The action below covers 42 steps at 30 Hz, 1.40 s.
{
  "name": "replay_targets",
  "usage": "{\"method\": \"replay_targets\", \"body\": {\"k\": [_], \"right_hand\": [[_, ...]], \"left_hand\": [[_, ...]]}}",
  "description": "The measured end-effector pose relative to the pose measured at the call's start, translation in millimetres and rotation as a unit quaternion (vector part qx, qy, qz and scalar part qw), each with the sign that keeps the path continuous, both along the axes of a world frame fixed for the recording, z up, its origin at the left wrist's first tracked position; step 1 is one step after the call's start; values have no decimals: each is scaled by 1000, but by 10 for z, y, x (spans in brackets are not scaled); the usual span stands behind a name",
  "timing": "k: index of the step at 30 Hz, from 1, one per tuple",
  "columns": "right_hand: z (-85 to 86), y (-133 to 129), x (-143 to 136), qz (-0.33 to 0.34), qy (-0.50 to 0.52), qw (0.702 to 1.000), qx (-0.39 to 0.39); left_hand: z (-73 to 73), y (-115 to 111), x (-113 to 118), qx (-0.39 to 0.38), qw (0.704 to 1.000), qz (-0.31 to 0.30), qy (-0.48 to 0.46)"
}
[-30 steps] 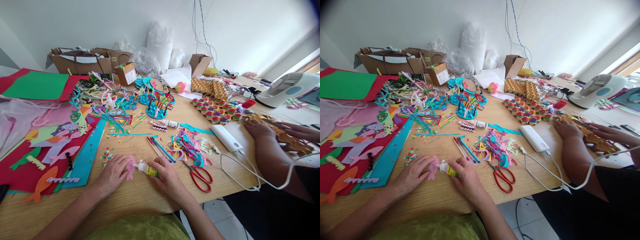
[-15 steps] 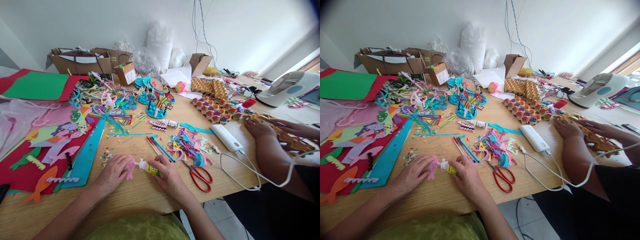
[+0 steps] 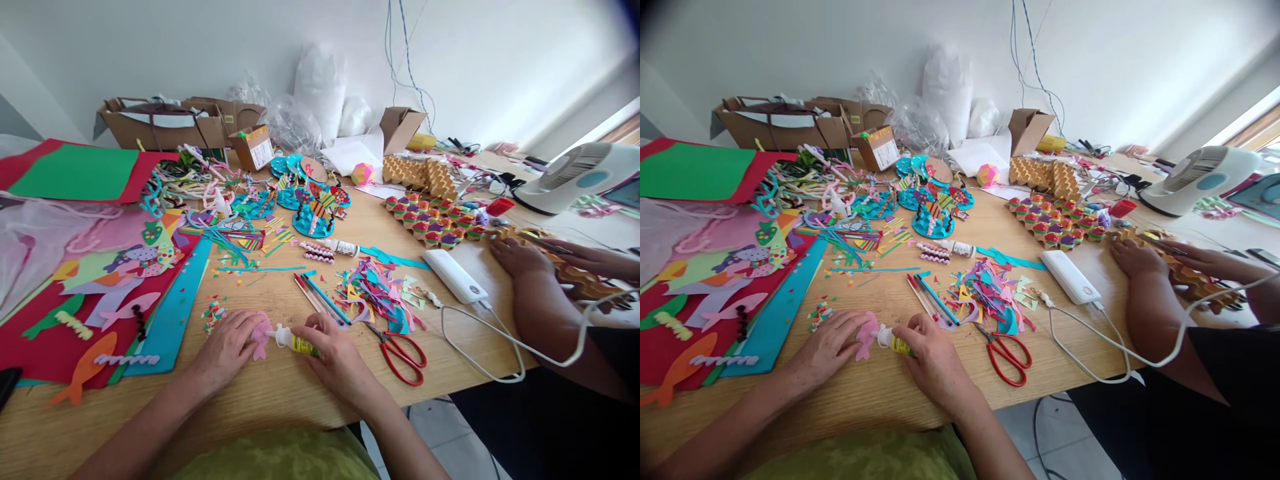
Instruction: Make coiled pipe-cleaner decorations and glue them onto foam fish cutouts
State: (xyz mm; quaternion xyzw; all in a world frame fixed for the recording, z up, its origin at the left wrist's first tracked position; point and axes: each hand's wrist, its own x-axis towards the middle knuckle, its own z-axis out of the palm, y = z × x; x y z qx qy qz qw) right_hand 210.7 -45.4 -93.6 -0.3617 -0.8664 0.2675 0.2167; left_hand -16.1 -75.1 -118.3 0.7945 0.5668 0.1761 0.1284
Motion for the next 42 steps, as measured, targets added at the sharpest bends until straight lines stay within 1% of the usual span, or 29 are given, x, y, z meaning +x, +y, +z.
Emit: {"method": "replay_targets", "body": {"k": [4, 7, 13, 17, 22, 26, 30, 35, 42], "right_hand": [[0, 38, -32, -17, 5, 1000, 20], [6, 38, -56, -14, -5, 1000, 21], [76, 10, -12, 12, -18, 1000, 9], [73, 24, -6, -4, -17, 1000, 18], [68, 13, -7, 6, -19, 1000, 5], [73, 17, -5, -5, -9, 1000, 14], [83, -3, 0, 2, -3, 1000, 0], [85, 2, 2, 13, 5, 1000, -14], [84, 70, -19, -6, -4, 1000, 7]], "left_hand": [[40, 7, 12, -5, 1000, -10, -9], [50, 8, 11, -4, 1000, -10, -12], [13, -3, 1, 0, 1000, -5, -3], [-1, -2, 5, 6, 1000, -3, -11], [1, 6, 0, 5, 1000, -3, -5], [16, 7, 5, 1, 1000, -6, -1], [22, 3, 12, 3, 1000, -5, -2], [-6, -3, 6, 13, 1000, 2, -12], [1, 2, 3, 3, 1000, -2, -10]]}}
